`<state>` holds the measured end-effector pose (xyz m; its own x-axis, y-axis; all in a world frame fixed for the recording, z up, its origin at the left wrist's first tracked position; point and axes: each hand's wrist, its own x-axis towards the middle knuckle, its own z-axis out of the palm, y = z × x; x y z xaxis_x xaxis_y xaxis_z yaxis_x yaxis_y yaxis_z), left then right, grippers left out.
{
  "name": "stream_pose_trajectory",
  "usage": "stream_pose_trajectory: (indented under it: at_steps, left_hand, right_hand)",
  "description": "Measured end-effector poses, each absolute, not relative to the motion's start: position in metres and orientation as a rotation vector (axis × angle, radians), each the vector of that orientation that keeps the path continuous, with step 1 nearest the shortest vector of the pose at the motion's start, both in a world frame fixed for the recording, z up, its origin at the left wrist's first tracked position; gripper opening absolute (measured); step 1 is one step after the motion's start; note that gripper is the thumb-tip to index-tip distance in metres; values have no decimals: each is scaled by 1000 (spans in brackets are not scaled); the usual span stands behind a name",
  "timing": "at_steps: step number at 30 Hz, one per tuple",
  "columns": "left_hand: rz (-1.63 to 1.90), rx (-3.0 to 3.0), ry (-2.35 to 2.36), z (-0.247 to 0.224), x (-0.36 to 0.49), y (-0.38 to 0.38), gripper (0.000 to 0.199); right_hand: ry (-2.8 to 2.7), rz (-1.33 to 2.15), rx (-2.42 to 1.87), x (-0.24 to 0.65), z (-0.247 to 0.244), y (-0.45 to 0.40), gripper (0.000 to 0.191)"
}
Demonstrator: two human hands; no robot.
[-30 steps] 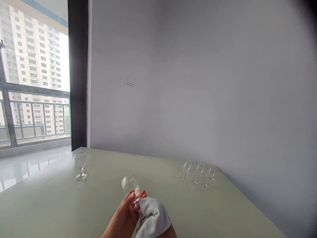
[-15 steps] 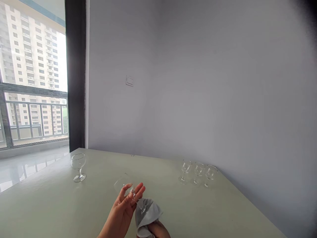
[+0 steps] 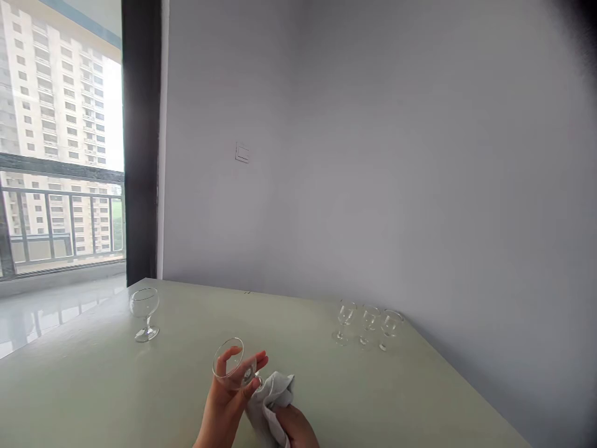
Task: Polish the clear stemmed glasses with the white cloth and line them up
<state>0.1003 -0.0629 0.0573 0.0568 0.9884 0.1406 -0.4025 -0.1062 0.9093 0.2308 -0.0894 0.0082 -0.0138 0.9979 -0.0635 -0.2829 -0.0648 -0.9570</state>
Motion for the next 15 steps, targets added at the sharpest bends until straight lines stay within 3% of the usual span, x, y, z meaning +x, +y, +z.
stream_pose_trajectory:
  at_steps: [6, 15]
  left_hand:
    - [1435, 963, 733, 48, 113, -71, 61]
    - [1507, 1008, 776, 54, 111, -67, 55]
  right_hand:
    - [-861, 1336, -1123, 233, -12, -74, 57]
    - [-983, 1139, -1480, 239, -9, -83, 26]
